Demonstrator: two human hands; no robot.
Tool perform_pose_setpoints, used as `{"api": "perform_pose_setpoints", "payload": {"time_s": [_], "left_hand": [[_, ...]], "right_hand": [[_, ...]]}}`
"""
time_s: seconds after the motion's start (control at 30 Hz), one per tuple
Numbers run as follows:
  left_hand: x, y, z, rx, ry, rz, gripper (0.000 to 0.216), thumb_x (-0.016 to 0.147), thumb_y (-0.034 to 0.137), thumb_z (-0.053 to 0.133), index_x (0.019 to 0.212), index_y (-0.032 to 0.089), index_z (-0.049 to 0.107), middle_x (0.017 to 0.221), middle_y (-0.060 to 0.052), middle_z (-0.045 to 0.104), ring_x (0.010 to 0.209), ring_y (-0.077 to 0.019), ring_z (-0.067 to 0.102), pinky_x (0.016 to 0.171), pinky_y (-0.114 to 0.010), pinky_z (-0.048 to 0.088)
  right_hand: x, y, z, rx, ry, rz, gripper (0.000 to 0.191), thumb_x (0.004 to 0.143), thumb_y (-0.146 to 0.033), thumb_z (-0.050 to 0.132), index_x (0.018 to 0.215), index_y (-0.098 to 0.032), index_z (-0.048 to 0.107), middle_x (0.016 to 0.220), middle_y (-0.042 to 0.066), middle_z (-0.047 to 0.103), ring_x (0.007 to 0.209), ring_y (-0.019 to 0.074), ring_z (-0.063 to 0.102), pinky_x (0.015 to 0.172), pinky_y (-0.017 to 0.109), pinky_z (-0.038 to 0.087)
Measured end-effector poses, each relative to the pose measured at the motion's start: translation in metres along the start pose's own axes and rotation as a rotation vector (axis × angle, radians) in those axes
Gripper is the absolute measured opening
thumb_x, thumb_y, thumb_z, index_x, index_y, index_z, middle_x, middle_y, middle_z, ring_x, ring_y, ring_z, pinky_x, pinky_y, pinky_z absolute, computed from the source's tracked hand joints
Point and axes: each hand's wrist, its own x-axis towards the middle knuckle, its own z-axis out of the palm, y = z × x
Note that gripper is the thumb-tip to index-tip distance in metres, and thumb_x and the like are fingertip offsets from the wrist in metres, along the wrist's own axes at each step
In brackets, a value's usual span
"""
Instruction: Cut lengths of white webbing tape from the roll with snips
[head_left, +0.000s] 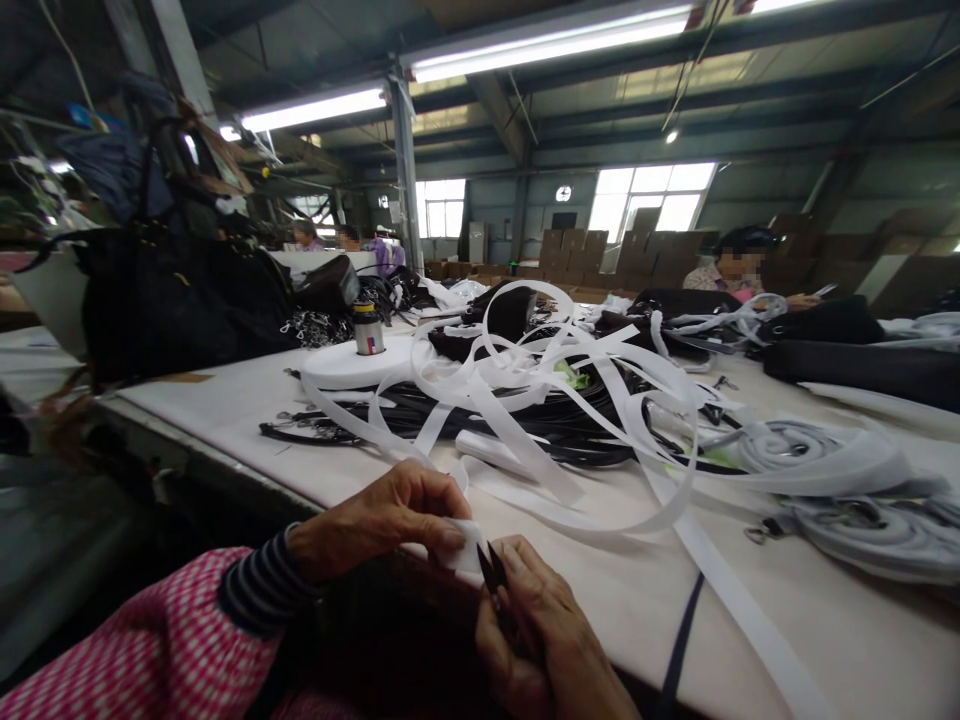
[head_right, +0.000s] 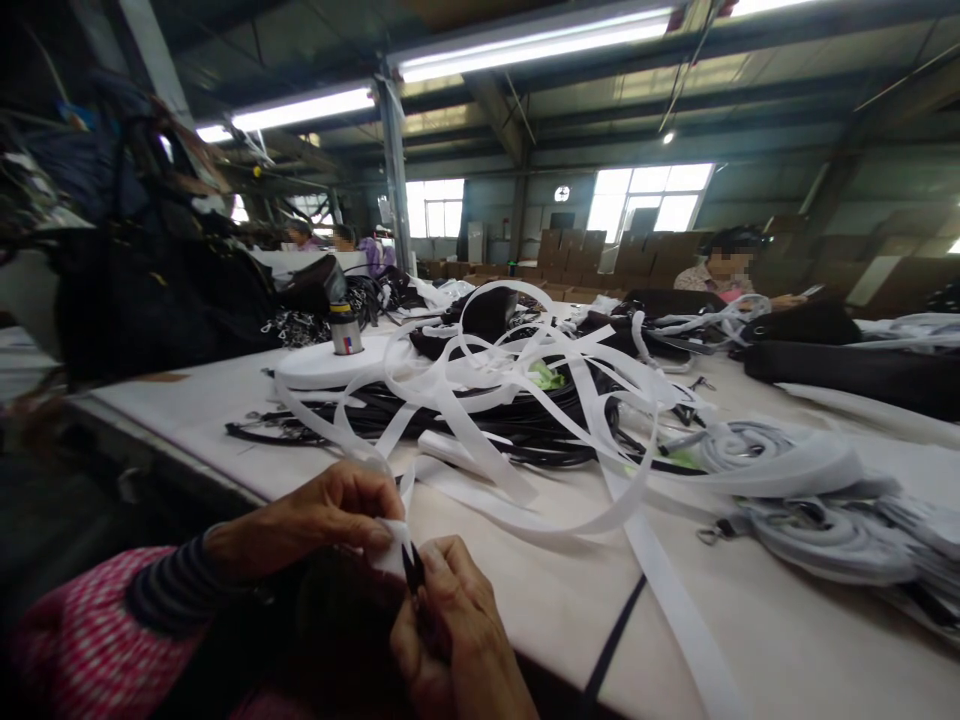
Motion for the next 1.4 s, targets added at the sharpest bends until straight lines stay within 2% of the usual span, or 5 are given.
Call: {"api": "perform_pose_setpoints", "payload": {"time_s": [0.27,0.53,0.73,0.9,1.4], "left_hand": [[0.0,-0.006,-0.003,-0.024,0.006,-0.019,0.028,0.076,0.034,0.089,0.088,0.011,0.078,0.077,-0.005,0.075,0.068,-0.0123,0.066,0.065,-0.019,0.05],[-0.003,-0.01,-0.01,-0.043,0.014,-0.015,0.028,0.076,0.034,0.09,0.088,0.012,0.078,0.075,-0.004,0.075,0.065,-0.012,0.067,0.062,-0.018,0.051],[-0.003,-0.011,-0.004,-0.017,-0.045,-0.061,0.032,0.078,0.037,0.089,0.095,0.011,0.08,0.085,-0.007,0.078,0.07,-0.0127,0.068,0.066,-0.019,0.054],[-0.004,-0.012,-0.003,-0.008,-0.023,-0.078,0.036,0.075,0.039,0.091,0.094,0.011,0.079,0.083,-0.006,0.077,0.069,-0.0145,0.069,0.066,-0.021,0.055],[-0.009,-0.019,-0.011,-0.009,-0.091,-0.109,0.031,0.082,0.04,0.086,0.093,0.013,0.079,0.083,-0.005,0.077,0.069,-0.0127,0.071,0.066,-0.018,0.058]], "right_hand": [[0.0,0.009,-0.005,0.045,-0.044,0.093,0.047,0.101,-0.066,0.047,0.096,-0.02,0.049,0.054,-0.007,0.048,0.038,0.0051,0.023,0.038,0.021,0.015],[0.002,0.014,-0.004,0.048,-0.028,0.102,0.049,0.1,-0.068,0.048,0.09,-0.02,0.047,0.055,-0.006,0.049,0.038,0.0046,0.026,0.038,0.021,0.015],[0.007,0.008,0.004,0.042,-0.015,0.033,0.046,0.102,-0.065,0.047,0.091,-0.02,0.045,0.054,-0.008,0.045,0.039,0.0044,0.021,0.037,0.018,0.013],[0.009,0.003,0.009,0.127,-0.014,0.035,0.042,0.102,-0.062,0.049,0.092,-0.022,0.042,0.054,-0.009,0.043,0.04,0.0044,0.017,0.037,0.018,0.011],[0.013,0.002,0.004,0.033,-0.069,0.021,0.038,0.105,-0.057,0.047,0.094,-0.021,0.043,0.053,-0.01,0.039,0.039,0.0045,0.016,0.037,0.018,0.012]]}}
